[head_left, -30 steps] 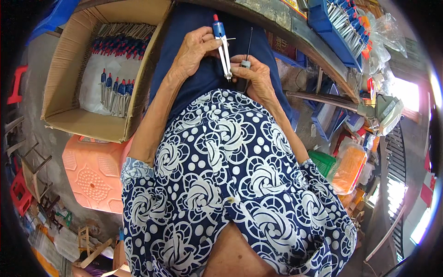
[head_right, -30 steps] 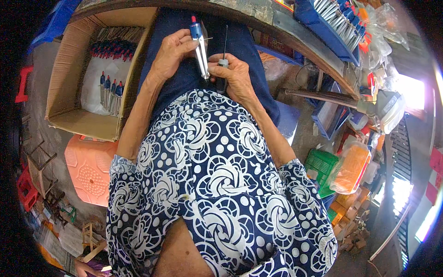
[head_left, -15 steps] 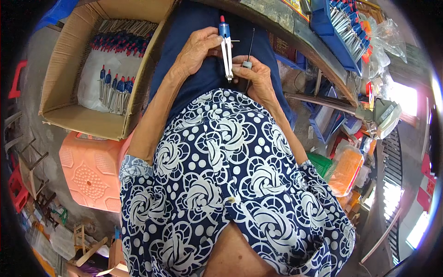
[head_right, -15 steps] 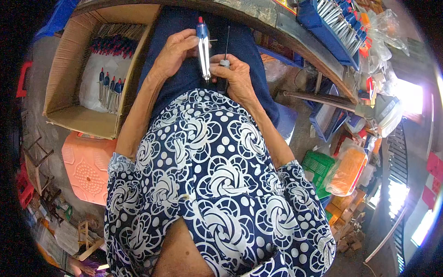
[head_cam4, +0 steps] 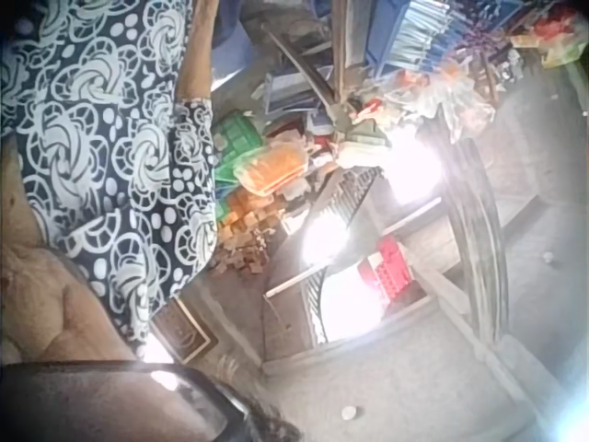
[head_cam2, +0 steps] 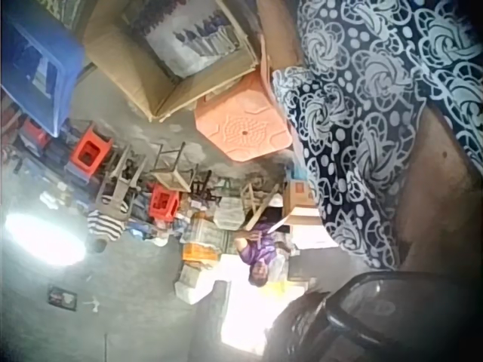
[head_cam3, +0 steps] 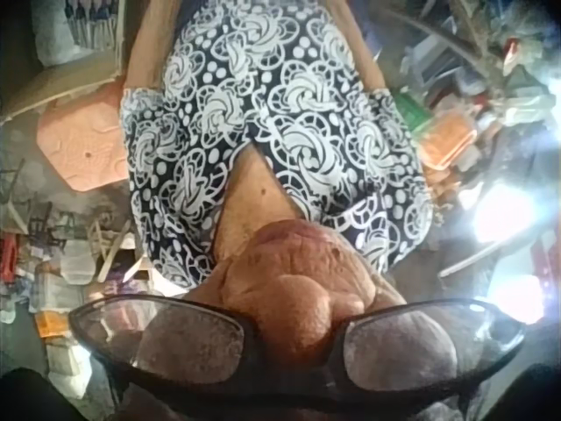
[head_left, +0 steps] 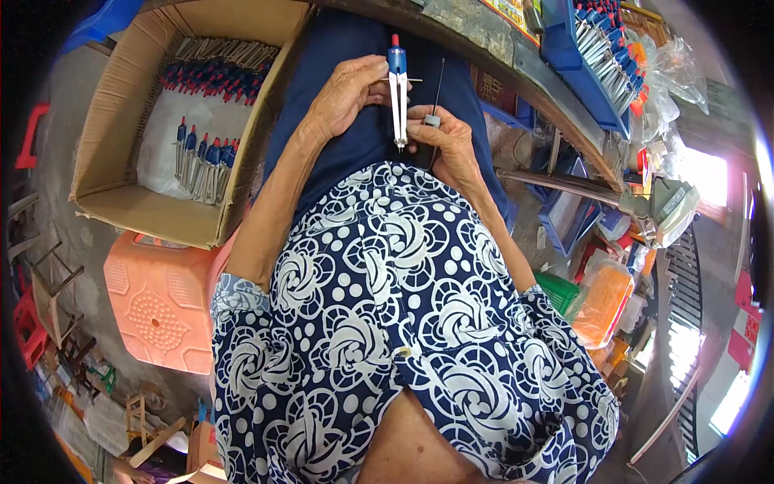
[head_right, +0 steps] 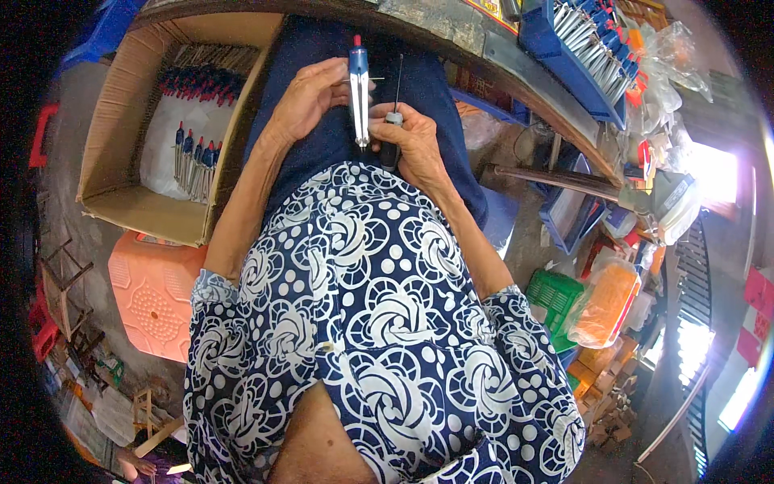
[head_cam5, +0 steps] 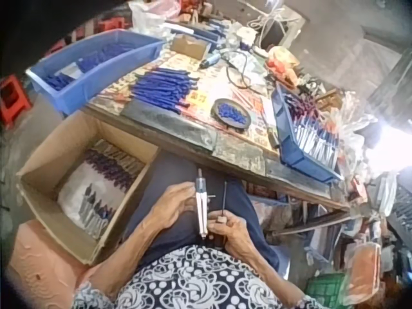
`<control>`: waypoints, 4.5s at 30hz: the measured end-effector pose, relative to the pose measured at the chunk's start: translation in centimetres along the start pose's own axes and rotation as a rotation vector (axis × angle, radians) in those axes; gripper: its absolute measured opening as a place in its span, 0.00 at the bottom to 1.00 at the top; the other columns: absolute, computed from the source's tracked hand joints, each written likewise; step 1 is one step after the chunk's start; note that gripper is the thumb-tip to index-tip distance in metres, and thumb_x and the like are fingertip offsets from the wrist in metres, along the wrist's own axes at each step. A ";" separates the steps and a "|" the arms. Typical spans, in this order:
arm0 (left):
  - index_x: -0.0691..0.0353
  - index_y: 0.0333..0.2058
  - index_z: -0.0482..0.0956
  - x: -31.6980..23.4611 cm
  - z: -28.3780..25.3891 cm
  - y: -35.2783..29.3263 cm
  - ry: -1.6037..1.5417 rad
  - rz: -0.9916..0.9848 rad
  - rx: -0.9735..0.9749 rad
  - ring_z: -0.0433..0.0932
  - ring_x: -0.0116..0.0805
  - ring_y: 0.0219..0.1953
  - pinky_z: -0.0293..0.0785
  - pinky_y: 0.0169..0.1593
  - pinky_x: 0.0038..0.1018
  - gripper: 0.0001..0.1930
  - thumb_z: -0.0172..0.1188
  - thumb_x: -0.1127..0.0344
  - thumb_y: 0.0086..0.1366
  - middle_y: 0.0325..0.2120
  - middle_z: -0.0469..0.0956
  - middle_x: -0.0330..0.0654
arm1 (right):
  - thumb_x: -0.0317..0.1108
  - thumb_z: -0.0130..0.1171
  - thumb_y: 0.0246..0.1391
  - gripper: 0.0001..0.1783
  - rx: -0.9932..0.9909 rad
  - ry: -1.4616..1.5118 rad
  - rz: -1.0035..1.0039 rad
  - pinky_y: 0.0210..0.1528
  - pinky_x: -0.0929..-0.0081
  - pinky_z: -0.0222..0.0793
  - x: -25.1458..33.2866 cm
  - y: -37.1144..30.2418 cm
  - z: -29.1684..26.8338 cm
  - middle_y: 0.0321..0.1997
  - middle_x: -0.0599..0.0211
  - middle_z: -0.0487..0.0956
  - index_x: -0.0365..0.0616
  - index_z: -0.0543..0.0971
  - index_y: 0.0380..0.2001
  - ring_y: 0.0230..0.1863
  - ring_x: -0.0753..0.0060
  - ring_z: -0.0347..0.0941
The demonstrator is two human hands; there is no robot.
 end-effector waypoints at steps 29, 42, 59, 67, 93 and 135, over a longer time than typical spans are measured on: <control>0.68 0.37 0.72 0.2 0.4 0.8 0.033 0.005 -0.027 0.76 0.34 0.35 0.71 0.43 0.27 0.12 0.49 0.65 0.59 0.33 0.76 0.48 | 0.24 0.57 0.44 0.12 -0.009 -0.016 -0.015 0.28 0.85 0.64 0.4 0.1 -0.6 0.27 0.65 0.75 0.33 0.72 0.35 0.27 0.80 0.69; 0.67 0.18 0.72 -2.6 -4.1 -1.2 0.377 0.379 -0.182 0.73 0.27 0.19 0.68 0.22 0.26 0.08 0.59 0.68 0.45 0.16 0.73 0.41 | 0.29 0.58 0.42 0.22 -0.111 -0.292 0.101 0.31 0.82 0.63 -3.5 3.0 -0.5 0.30 0.68 0.73 0.36 0.69 0.43 0.28 0.78 0.68; 0.68 0.30 0.76 -21.7 -16.1 -37.0 0.396 0.197 -1.089 0.78 0.30 0.26 0.74 0.29 0.22 0.11 0.61 0.66 0.49 0.24 0.77 0.43 | 0.29 0.61 0.40 0.15 0.522 -0.346 0.191 0.26 0.87 0.58 -0.2 4.3 7.3 0.24 0.76 0.69 0.44 0.69 0.33 0.25 0.85 0.63; 0.71 0.36 0.68 -14.8 -16.7 -79.2 -0.140 1.007 -1.714 0.71 0.48 0.36 0.69 0.39 0.36 0.14 0.48 0.64 0.57 0.34 0.72 0.56 | 0.31 0.58 0.40 0.11 0.587 -0.395 0.142 0.24 0.86 0.55 0.3 4.1 9.7 0.21 0.76 0.66 0.44 0.68 0.29 0.22 0.84 0.60; 0.68 0.42 0.64 -12.8 -17.3 -74.3 -0.082 1.263 -1.638 0.73 0.35 0.31 0.72 0.35 0.29 0.12 0.46 0.71 0.60 0.36 0.74 0.53 | 0.25 0.57 0.38 0.11 0.457 -0.583 0.214 0.24 0.83 0.59 0.3 3.2 10.5 0.20 0.71 0.68 0.41 0.67 0.27 0.20 0.80 0.62; 0.76 0.46 0.65 -0.5 7.8 -0.2 -0.529 -0.314 0.127 0.73 0.45 0.40 0.71 0.45 0.37 0.21 0.40 0.59 0.65 0.38 0.72 0.58 | 0.25 0.59 0.42 0.15 -0.147 0.260 -0.118 0.27 0.85 0.64 3.0 -4.6 -5.0 0.25 0.62 0.75 0.36 0.69 0.35 0.23 0.78 0.68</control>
Point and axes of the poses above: each hand's wrist, its own y-axis towards the middle knuckle, its own z-axis out of the palm, x = y × z, the point moved 10 cm from there along y, towards the middle knuckle
